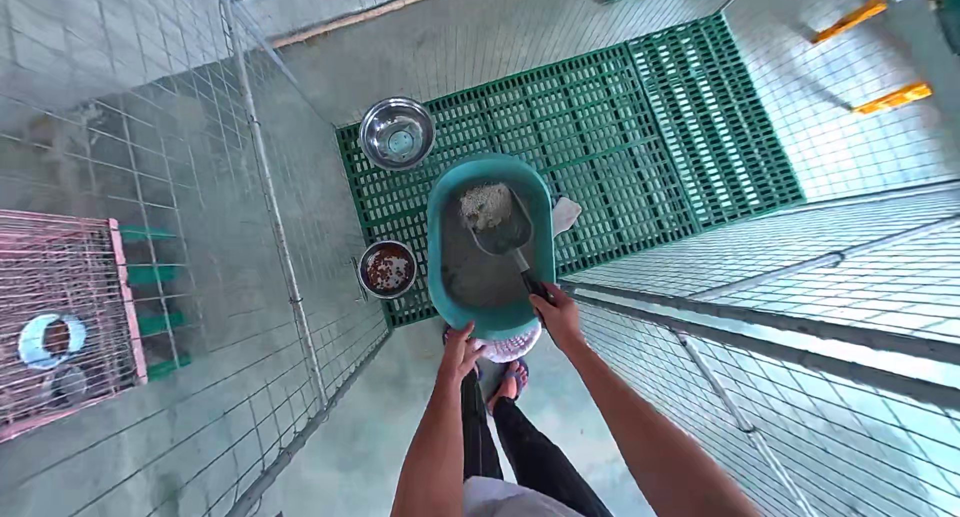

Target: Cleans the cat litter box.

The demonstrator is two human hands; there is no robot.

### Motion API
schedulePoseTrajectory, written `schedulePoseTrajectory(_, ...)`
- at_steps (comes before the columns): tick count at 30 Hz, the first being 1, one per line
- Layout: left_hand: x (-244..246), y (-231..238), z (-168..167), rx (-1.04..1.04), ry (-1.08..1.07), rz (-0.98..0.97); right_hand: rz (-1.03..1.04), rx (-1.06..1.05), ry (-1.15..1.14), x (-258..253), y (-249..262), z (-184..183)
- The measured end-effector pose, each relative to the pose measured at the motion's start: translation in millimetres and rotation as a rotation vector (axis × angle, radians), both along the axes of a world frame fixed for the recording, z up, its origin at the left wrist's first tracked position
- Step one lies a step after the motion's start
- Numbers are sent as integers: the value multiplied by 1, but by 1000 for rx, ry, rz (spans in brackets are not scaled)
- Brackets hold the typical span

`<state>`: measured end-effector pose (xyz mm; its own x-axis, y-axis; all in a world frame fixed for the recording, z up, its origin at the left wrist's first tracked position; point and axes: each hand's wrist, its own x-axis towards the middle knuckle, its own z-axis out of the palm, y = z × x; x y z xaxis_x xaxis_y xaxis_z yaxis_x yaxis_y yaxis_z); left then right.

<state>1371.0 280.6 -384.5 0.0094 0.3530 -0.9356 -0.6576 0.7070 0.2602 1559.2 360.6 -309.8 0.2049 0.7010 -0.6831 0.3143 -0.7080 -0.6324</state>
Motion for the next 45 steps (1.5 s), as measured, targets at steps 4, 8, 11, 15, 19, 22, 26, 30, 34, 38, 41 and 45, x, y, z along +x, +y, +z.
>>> schedulePoseTrajectory(4, -17, -34, 9, 41, 78, -10, 139, -49, -78, 17, -3, 20)
schedulePoseTrajectory(8, -23, -76, 18, -42, 137, 27, 269, -93, -133, 21, -4, 42)
schedulePoseTrajectory(11, -21, -107, 18, -90, 161, 38, 320, -122, -152, 23, -17, 48)
schedulePoseTrajectory(15, -15, -139, 19, -148, 165, 65, 348, -159, -163, 31, -40, 42)
schedulePoseTrajectory(19, -4, -153, 18, -164, 177, 88, 389, -202, -153, 39, -54, 45)
schedulePoseTrajectory(22, 4, -158, 19, -158, 175, 93, 417, -220, -160, 46, -66, 43)
schedulePoseTrajectory(26, 9, -166, 17, -173, 185, 105, 437, -232, -166, 62, -95, 60)
schedulePoseTrajectory(30, 11, -172, 16, -213, 199, 183, 411, -229, -165, 91, -143, 92)
schedulePoseTrajectory(34, 11, -172, 14, -223, 231, 207, 352, -280, -175, 123, -193, 115)
schedulePoseTrajectory(38, 14, -155, 16, -229, 232, 196, 297, -352, -204, 144, -229, 112)
schedulePoseTrajectory(41, 18, -131, 19, -201, 219, 196, 308, -405, -245, 148, -235, 98)
schedulePoseTrajectory(45, 22, -90, 27, -136, 205, 183, 397, -519, -291, 130, -216, 73)
